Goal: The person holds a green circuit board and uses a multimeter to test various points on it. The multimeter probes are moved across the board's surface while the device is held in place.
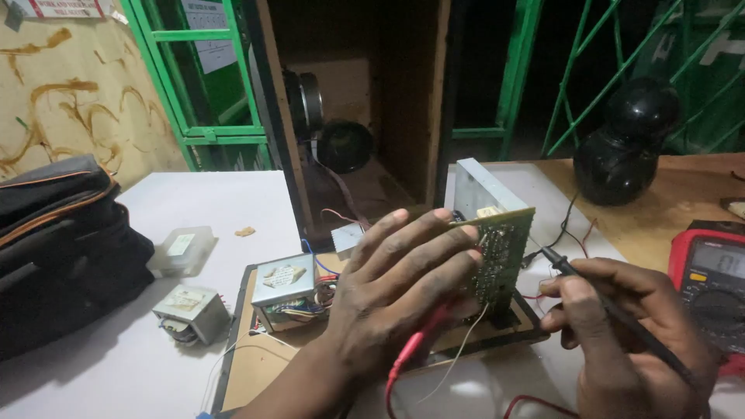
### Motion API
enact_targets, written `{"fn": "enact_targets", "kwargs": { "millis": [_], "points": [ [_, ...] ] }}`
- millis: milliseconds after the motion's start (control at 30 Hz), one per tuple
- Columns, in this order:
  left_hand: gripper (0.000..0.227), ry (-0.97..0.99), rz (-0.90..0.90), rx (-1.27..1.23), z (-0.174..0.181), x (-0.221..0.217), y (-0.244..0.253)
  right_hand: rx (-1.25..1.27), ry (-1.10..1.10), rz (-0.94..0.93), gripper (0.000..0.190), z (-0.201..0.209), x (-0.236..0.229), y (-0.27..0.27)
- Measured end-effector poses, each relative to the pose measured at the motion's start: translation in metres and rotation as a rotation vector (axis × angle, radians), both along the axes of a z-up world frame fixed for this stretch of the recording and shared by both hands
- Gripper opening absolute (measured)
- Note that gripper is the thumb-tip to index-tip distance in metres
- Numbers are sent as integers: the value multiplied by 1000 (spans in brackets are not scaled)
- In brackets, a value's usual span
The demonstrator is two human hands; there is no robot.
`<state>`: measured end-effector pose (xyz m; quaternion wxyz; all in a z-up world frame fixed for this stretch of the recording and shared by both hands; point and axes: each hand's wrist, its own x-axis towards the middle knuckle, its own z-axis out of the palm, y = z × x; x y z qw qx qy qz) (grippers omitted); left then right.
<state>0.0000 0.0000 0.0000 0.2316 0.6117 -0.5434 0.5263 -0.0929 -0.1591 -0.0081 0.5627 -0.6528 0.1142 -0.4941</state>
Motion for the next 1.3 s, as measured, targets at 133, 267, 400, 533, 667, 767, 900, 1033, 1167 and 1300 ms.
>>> {"fn": "enact_targets", "kwargs": {
  "millis": [133,267,400,533,667,767,900,1033,1167,1300],
  "points": [
    [29,-30,71,-62,-2,-16,12,-9,-39,56,22,-4,1,-6],
    [20,-24,31,-27,-24,-34,32,-131,288,78,25,6,-9,-19],
    [20,-12,37,62,-27,-56,43,-856,486,55,46,-73,11,-101],
    [17,244,-12,309,-47,-53,65,-985,769,74,57,-83,25,-99],
    [19,174,62,323,-50,-53,68,-1412,514,41,69,-92,42,-104],
    [10,175,106,281,-44,-64,70,-1371,596,-14,62,-80,28,-89],
    [14,243,163,230,-44,-74,73,-1416,579,81,66,-83,20,-91],
    [25,268,201,188,-37,-80,78,-1320,96,43,15,-76,28,-96],
    [20,134,264,68,-28,-76,81,-703,1298,503,43,-43,66,-118],
    [18,113,206,-80,-17,-74,75,-211,1127,284,40,-26,67,-130]
  ]
}}
